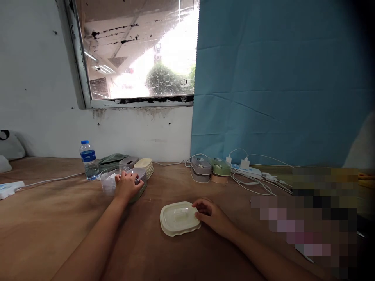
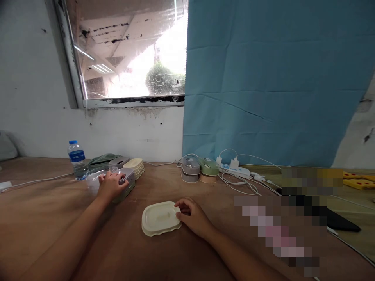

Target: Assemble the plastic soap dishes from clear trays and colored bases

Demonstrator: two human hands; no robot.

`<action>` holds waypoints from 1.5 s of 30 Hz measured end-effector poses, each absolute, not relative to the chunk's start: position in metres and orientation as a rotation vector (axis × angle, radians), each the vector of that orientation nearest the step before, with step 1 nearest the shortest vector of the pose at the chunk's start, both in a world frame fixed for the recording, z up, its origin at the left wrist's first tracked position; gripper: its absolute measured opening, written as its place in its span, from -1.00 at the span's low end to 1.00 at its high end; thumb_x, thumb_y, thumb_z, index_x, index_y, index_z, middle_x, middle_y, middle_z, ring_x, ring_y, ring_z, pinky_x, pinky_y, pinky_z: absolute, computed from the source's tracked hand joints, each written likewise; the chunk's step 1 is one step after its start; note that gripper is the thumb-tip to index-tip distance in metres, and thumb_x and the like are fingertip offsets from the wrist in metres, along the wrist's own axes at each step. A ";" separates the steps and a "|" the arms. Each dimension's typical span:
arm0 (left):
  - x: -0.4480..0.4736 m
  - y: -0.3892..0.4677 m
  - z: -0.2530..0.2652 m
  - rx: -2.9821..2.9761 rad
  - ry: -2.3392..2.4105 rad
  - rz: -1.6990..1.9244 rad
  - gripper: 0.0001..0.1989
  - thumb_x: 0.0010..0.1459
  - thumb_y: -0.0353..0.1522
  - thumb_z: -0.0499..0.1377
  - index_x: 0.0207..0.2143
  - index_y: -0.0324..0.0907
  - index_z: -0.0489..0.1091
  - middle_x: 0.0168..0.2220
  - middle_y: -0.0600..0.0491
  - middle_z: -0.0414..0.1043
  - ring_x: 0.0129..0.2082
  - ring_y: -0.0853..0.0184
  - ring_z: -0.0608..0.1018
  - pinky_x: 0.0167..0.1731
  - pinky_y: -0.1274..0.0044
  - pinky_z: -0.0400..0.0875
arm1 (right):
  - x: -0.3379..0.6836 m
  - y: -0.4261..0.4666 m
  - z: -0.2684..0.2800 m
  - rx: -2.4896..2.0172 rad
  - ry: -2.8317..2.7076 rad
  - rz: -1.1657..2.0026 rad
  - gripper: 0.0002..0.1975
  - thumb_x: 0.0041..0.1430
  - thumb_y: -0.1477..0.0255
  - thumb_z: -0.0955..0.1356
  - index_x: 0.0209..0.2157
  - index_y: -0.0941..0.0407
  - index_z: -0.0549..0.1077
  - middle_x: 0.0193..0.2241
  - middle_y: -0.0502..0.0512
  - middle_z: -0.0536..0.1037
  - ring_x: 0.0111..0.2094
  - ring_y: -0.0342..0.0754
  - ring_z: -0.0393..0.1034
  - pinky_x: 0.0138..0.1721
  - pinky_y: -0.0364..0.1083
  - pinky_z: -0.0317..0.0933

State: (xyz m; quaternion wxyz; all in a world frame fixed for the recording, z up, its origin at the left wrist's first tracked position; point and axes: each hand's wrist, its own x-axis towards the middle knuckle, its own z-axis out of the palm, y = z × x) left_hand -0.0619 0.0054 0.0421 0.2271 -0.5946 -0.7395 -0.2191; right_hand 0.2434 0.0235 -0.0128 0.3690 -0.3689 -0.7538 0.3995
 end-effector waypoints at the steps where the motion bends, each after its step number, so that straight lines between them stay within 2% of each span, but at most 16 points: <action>1: -0.062 0.006 0.042 -1.634 -2.050 -0.606 -0.74 -0.01 -0.23 -0.04 -0.39 -0.13 0.38 -0.33 -0.03 0.43 -0.22 0.11 0.28 -0.22 0.30 0.00 | 0.244 0.023 -0.013 -0.948 -1.934 1.024 -0.83 -0.11 0.49 0.32 -0.37 0.13 0.40 -0.30 0.05 0.37 -0.27 -0.06 0.32 -0.20 -0.08 0.26; 22: -0.070 0.008 0.036 -1.627 -2.062 -0.640 -0.75 -0.07 -0.20 0.00 -0.43 -0.11 0.37 -0.39 0.03 0.44 -0.29 0.17 0.32 -0.29 0.43 0.09 | 0.243 0.023 -0.012 -0.935 -1.918 1.025 -0.84 -0.13 0.50 0.33 -0.39 0.13 0.41 -0.31 0.06 0.38 -0.28 -0.05 0.32 -0.21 -0.06 0.26; 45: -0.069 0.005 0.037 -1.583 -2.056 -0.685 -0.73 -0.06 -0.17 0.00 -0.41 -0.09 0.40 -0.35 0.05 0.45 -0.29 0.17 0.33 -0.26 0.42 0.11 | 0.244 0.021 -0.010 -0.953 -1.928 1.016 -0.84 -0.12 0.51 0.33 -0.38 0.13 0.40 -0.30 0.05 0.38 -0.24 -0.07 0.32 -0.18 -0.11 0.26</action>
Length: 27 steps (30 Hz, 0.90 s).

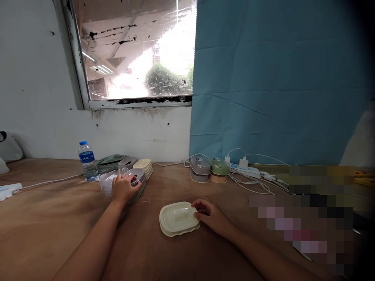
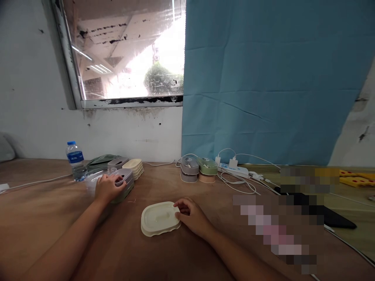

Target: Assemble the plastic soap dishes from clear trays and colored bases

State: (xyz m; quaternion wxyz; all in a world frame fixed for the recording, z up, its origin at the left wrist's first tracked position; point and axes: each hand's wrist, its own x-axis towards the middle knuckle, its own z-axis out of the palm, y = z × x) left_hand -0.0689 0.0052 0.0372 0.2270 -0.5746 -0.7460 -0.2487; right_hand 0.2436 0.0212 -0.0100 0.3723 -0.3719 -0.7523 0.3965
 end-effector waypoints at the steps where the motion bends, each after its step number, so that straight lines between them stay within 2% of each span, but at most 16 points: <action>1: -0.068 0.005 0.037 -1.582 -2.061 -0.681 -0.73 -0.06 -0.17 0.00 -0.41 -0.09 0.39 -0.35 0.05 0.45 -0.28 0.17 0.33 -0.26 0.42 0.11 | 0.244 0.021 -0.010 -0.952 -1.929 1.015 -0.84 -0.12 0.51 0.32 -0.38 0.13 0.40 -0.30 0.04 0.38 -0.25 -0.07 0.32 -0.18 -0.10 0.26; 11: -0.064 0.002 0.041 -1.569 -2.195 -0.691 -0.74 -0.07 -0.16 0.02 -0.42 -0.10 0.38 -0.33 0.05 0.44 -0.24 0.16 0.31 -0.25 0.43 0.10 | 0.244 0.023 -0.012 -0.952 -1.927 1.024 -0.84 -0.12 0.48 0.33 -0.38 0.12 0.40 -0.29 0.05 0.38 -0.25 -0.06 0.32 -0.19 -0.08 0.26; 18: -0.065 0.001 0.044 -1.616 -2.211 -0.589 -0.65 -0.17 -0.09 0.10 -0.35 -0.10 0.35 -0.35 -0.01 0.40 -0.21 0.10 0.30 -0.28 0.41 0.10 | 0.243 0.021 -0.010 -0.958 -1.925 1.027 -0.83 -0.12 0.48 0.33 -0.37 0.13 0.40 -0.29 0.05 0.38 -0.26 -0.06 0.32 -0.18 -0.07 0.26; 27: -0.064 0.003 0.042 -1.608 -2.211 -0.556 -0.66 -0.13 -0.10 0.08 -0.35 -0.10 0.35 -0.37 -0.02 0.40 -0.21 0.09 0.31 -0.30 0.40 0.13 | 0.243 0.022 -0.011 -0.954 -1.928 1.015 -0.84 -0.12 0.49 0.33 -0.38 0.13 0.41 -0.30 0.05 0.38 -0.25 -0.07 0.32 -0.18 -0.09 0.27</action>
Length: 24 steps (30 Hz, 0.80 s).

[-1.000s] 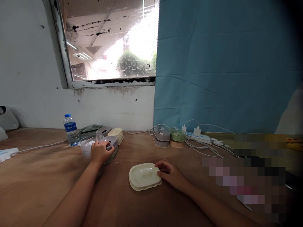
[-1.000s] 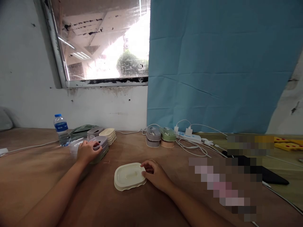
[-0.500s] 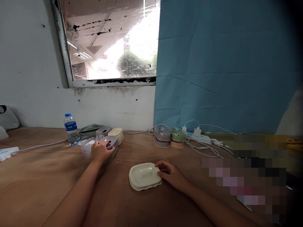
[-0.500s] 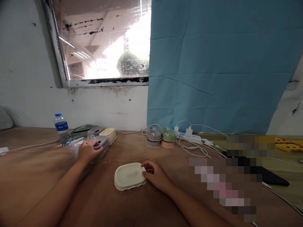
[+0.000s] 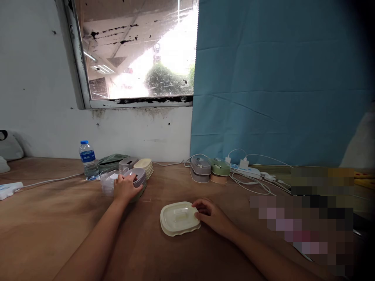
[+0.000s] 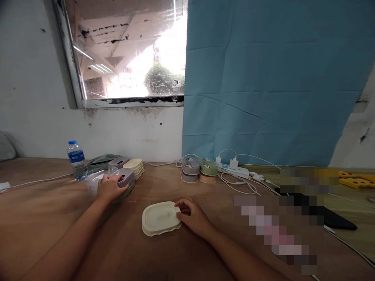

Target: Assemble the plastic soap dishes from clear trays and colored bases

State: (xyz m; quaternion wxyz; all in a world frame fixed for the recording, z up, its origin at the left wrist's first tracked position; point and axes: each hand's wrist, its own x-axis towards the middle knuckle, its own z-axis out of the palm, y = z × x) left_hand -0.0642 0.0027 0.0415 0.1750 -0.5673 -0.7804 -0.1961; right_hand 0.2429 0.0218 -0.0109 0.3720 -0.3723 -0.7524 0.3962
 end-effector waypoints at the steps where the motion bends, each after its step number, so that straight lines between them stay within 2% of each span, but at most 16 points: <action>1: -0.064 0.003 0.041 -1.609 -2.207 -0.557 -0.66 -0.13 -0.10 0.08 -0.35 -0.10 0.35 -0.37 -0.02 0.40 -0.21 0.09 0.31 -0.30 0.40 0.13 | 0.243 0.022 -0.011 -0.952 -1.931 1.012 -0.84 -0.12 0.49 0.33 -0.38 0.13 0.40 -0.30 0.05 0.38 -0.25 -0.07 0.32 -0.18 -0.09 0.27; 14: -0.066 0.002 0.041 -1.661 -2.217 -0.581 -0.66 -0.14 -0.08 0.11 -0.36 -0.09 0.36 -0.33 0.01 0.42 -0.19 0.08 0.30 -0.22 0.34 0.08 | 0.243 0.020 -0.009 -0.969 -1.939 0.995 -0.84 -0.13 0.49 0.33 -0.39 0.13 0.41 -0.30 0.05 0.38 -0.26 -0.06 0.32 -0.19 -0.09 0.26; 18: -0.058 -0.004 0.047 -1.653 -2.023 -0.693 -0.58 -0.13 -0.07 0.11 -0.27 -0.13 0.35 -0.15 -0.07 0.33 -0.12 0.04 0.25 -0.11 0.26 -0.01 | 0.242 0.020 -0.008 -0.947 -1.933 1.006 -0.83 -0.13 0.50 0.32 -0.38 0.13 0.41 -0.30 0.05 0.39 -0.25 -0.06 0.32 -0.19 -0.08 0.26; 21: -0.038 -0.013 0.056 -2.039 -1.794 -0.831 -0.67 -0.05 -0.15 0.08 -0.25 -0.12 0.35 -0.13 -0.03 0.31 -0.10 0.15 0.26 -0.06 0.34 0.01 | 0.242 0.020 -0.008 -0.949 -1.918 1.005 -0.83 -0.14 0.50 0.32 -0.39 0.12 0.41 -0.31 0.04 0.41 -0.26 -0.06 0.32 -0.21 -0.08 0.26; 24: -0.012 -0.024 0.057 -2.824 -1.449 -0.672 -0.77 -0.09 -0.23 0.15 -0.32 -0.07 0.38 -0.26 0.08 0.37 -0.20 0.29 0.35 -0.14 0.51 0.17 | 0.242 0.022 -0.011 -0.957 -1.898 1.002 -0.83 -0.15 0.51 0.33 -0.39 0.13 0.41 -0.32 0.04 0.41 -0.28 -0.06 0.33 -0.24 -0.09 0.27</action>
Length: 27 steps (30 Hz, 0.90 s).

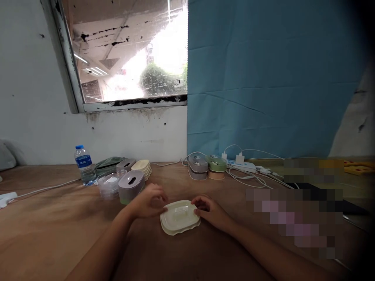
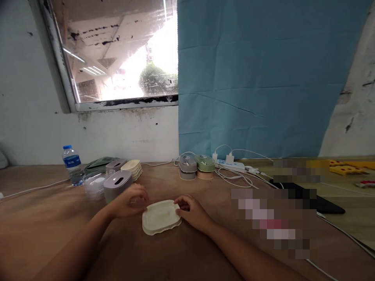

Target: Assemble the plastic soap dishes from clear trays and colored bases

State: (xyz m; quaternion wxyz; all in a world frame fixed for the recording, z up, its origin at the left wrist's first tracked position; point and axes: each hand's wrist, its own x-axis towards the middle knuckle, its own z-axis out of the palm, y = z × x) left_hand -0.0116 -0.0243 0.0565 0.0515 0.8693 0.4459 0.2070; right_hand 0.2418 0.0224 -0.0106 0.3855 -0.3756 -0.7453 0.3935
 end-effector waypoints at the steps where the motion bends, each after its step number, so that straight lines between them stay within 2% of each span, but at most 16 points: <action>1: -0.004 -0.027 0.054 2.633 1.175 0.494 -0.75 -0.14 -0.26 0.19 -0.32 -0.06 0.39 -0.27 0.11 0.37 -0.23 0.31 0.37 -0.19 0.54 0.21 | 0.242 0.023 -0.012 -0.957 -1.891 1.001 -0.83 -0.15 0.51 0.33 -0.39 0.13 0.41 -0.33 0.04 0.42 -0.29 -0.07 0.33 -0.24 -0.10 0.27; 4: 0.009 -0.030 0.045 2.597 1.001 0.301 -0.64 -0.27 -0.38 0.24 -0.29 -0.03 0.41 -0.27 0.13 0.37 -0.27 0.33 0.39 -0.28 0.59 0.26 | 0.244 0.027 -0.013 -0.957 -1.865 0.987 -0.84 -0.15 0.51 0.32 -0.40 0.14 0.40 -0.35 0.05 0.43 -0.29 -0.06 0.33 -0.25 -0.10 0.26; 8: 0.006 -0.023 0.032 2.613 1.103 0.293 -0.73 -0.21 -0.37 0.22 -0.33 -0.06 0.43 -0.39 0.13 0.38 -0.36 0.37 0.40 -0.33 0.59 0.27 | 0.245 0.030 -0.014 -0.972 -1.829 0.961 -0.84 -0.14 0.49 0.31 -0.40 0.15 0.39 -0.37 0.06 0.44 -0.30 -0.05 0.34 -0.26 -0.10 0.25; 15: 0.012 0.015 0.001 2.621 1.644 0.849 -0.77 0.07 -0.33 0.03 -0.22 -0.11 0.38 -0.26 0.01 0.36 -0.21 0.32 0.36 -0.16 0.49 0.18 | 0.246 0.030 -0.013 -1.030 -1.798 0.923 -0.84 -0.16 0.46 0.31 -0.42 0.14 0.38 -0.41 0.04 0.42 -0.30 -0.04 0.32 -0.26 -0.09 0.22; 19: 0.014 0.059 -0.013 2.503 1.920 0.931 -0.77 0.09 -0.35 0.01 -0.23 -0.20 0.38 -0.27 -0.06 0.34 -0.21 0.27 0.36 -0.17 0.43 0.18 | 0.246 0.030 -0.012 -1.045 -1.806 0.917 -0.85 -0.16 0.47 0.31 -0.42 0.14 0.38 -0.40 0.05 0.42 -0.30 -0.04 0.32 -0.27 -0.10 0.22; 27: 0.007 0.112 -0.013 2.428 2.064 0.944 -0.78 0.08 -0.41 0.02 -0.23 -0.25 0.39 -0.25 -0.07 0.34 -0.19 0.25 0.33 -0.15 0.44 0.14 | 0.245 0.029 -0.014 -1.055 -1.813 0.924 -0.84 -0.15 0.48 0.29 -0.40 0.15 0.38 -0.39 0.07 0.41 -0.33 -0.05 0.32 -0.31 -0.11 0.23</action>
